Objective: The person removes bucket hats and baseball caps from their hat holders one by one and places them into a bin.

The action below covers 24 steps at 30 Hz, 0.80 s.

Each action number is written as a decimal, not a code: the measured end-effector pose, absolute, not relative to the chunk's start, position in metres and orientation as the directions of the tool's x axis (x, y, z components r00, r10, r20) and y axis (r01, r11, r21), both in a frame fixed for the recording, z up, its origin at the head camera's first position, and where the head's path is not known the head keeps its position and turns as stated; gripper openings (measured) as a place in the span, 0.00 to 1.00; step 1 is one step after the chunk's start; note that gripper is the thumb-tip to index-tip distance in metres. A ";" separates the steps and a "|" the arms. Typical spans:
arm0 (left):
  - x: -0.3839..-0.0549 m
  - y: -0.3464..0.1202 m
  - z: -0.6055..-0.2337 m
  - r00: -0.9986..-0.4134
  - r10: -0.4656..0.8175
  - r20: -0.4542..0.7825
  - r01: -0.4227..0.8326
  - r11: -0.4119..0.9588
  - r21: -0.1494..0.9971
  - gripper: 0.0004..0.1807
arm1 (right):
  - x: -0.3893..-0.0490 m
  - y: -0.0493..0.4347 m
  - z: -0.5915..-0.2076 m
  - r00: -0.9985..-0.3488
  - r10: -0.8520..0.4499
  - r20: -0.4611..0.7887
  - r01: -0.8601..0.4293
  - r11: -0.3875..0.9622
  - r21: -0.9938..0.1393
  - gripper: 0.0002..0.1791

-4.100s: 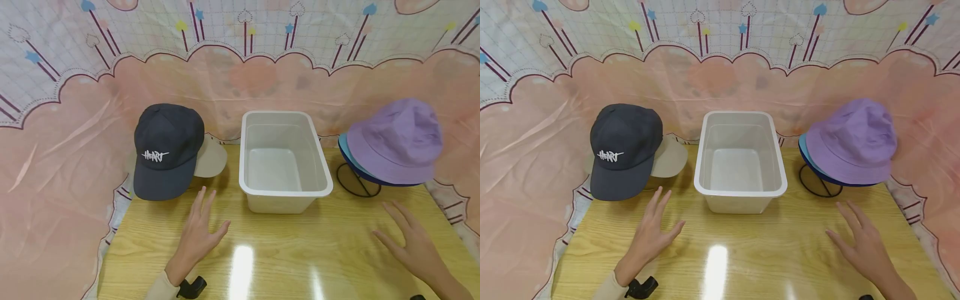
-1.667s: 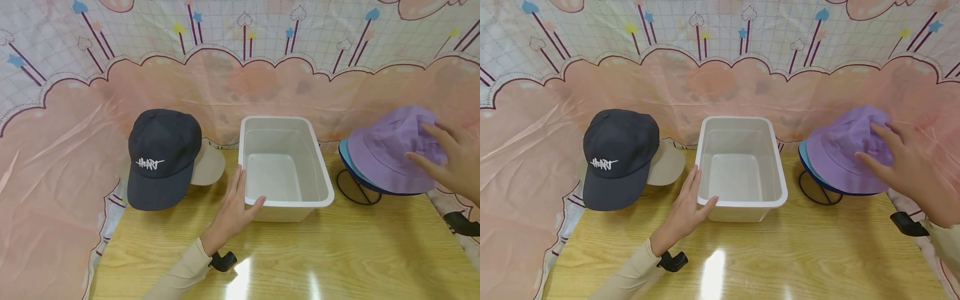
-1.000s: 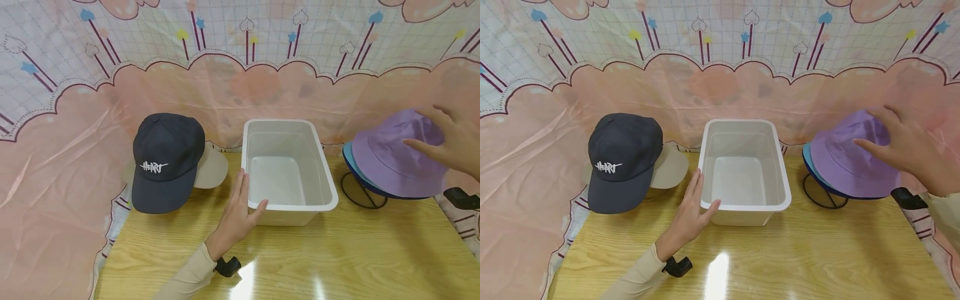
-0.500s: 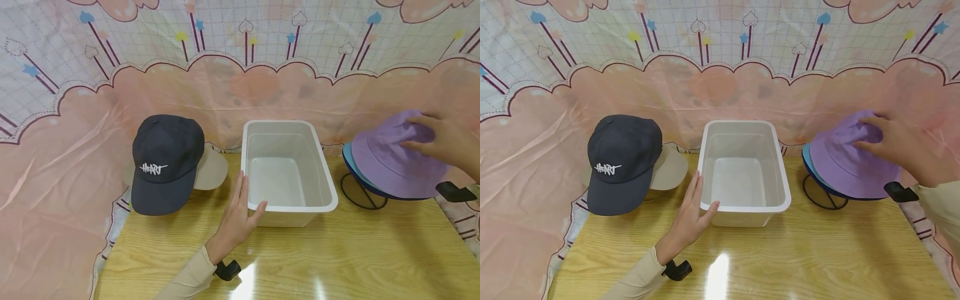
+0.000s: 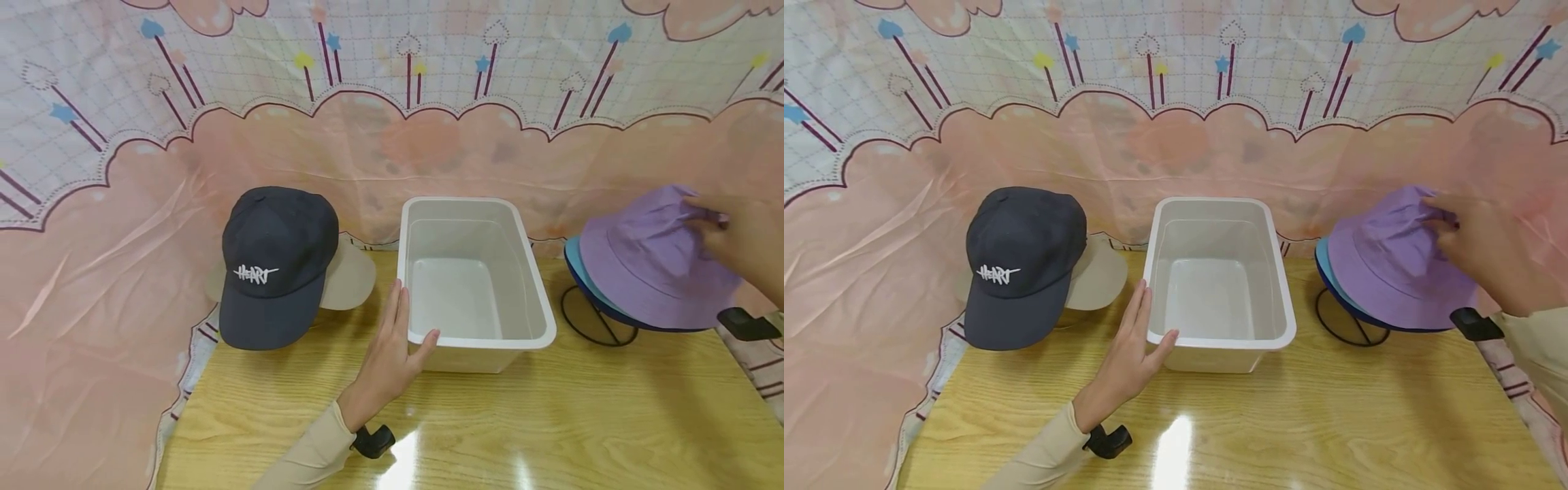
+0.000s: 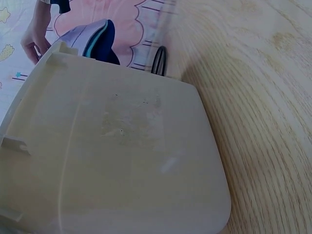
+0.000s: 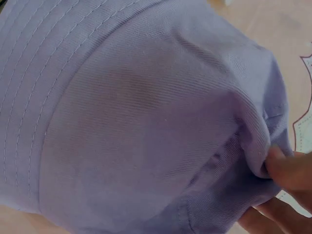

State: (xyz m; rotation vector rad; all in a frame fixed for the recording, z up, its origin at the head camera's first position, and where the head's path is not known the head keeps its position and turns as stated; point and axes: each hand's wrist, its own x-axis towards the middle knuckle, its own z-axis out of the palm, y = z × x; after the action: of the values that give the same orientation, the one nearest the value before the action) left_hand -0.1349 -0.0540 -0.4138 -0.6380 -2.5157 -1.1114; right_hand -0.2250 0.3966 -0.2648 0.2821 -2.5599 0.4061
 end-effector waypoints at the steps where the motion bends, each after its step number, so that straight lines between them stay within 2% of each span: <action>1: -0.135 -0.054 -0.414 -0.850 0.270 0.452 0.516 0.597 0.614 0.45 | -0.224 0.396 -0.265 -0.841 -0.094 0.533 -0.253 0.939 -0.234 0.16; 4: -0.135 -0.053 -0.415 -0.850 0.270 0.452 0.517 0.595 0.616 0.45 | -0.222 0.395 -0.263 -0.842 -0.026 0.538 -0.185 0.952 -0.243 0.18; 8: -0.134 -0.052 -0.415 -0.846 0.270 0.460 0.522 0.592 0.614 0.44 | -0.222 0.394 -0.262 -0.815 0.008 0.580 -0.168 0.954 -0.249 0.17; 10: -0.134 -0.052 -0.415 -0.846 0.272 0.459 0.523 0.590 0.614 0.45 | -0.223 0.396 -0.262 -0.806 -0.020 0.592 -0.202 0.949 -0.243 0.17; 13: -0.133 -0.052 -0.415 -0.845 0.275 0.459 0.525 0.590 0.613 0.45 | -0.224 0.402 -0.263 -0.820 -0.137 0.556 -0.302 0.928 -0.216 0.19; 17: -0.133 -0.053 -0.414 -0.841 0.274 0.466 0.530 0.588 0.611 0.45 | -0.225 0.409 -0.266 -0.855 -0.275 0.440 -0.403 0.886 -0.229 0.23; 20: -0.133 -0.053 -0.414 -0.840 0.271 0.470 0.531 0.589 0.609 0.44 | -0.225 0.407 -0.266 -0.881 -0.263 0.394 -0.386 0.880 -0.276 0.21; 24: -0.133 -0.053 -0.414 -0.841 0.268 0.470 0.529 0.594 0.607 0.45 | -0.226 0.406 -0.267 -0.879 -0.180 0.442 -0.335 0.891 -0.305 0.18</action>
State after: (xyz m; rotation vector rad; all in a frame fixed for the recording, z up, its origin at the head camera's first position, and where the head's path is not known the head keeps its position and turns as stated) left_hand -0.1332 -0.0526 -0.4144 -0.6467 -2.4950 -1.1078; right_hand -0.2264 0.4057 -0.2665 0.3778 -2.6498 0.5284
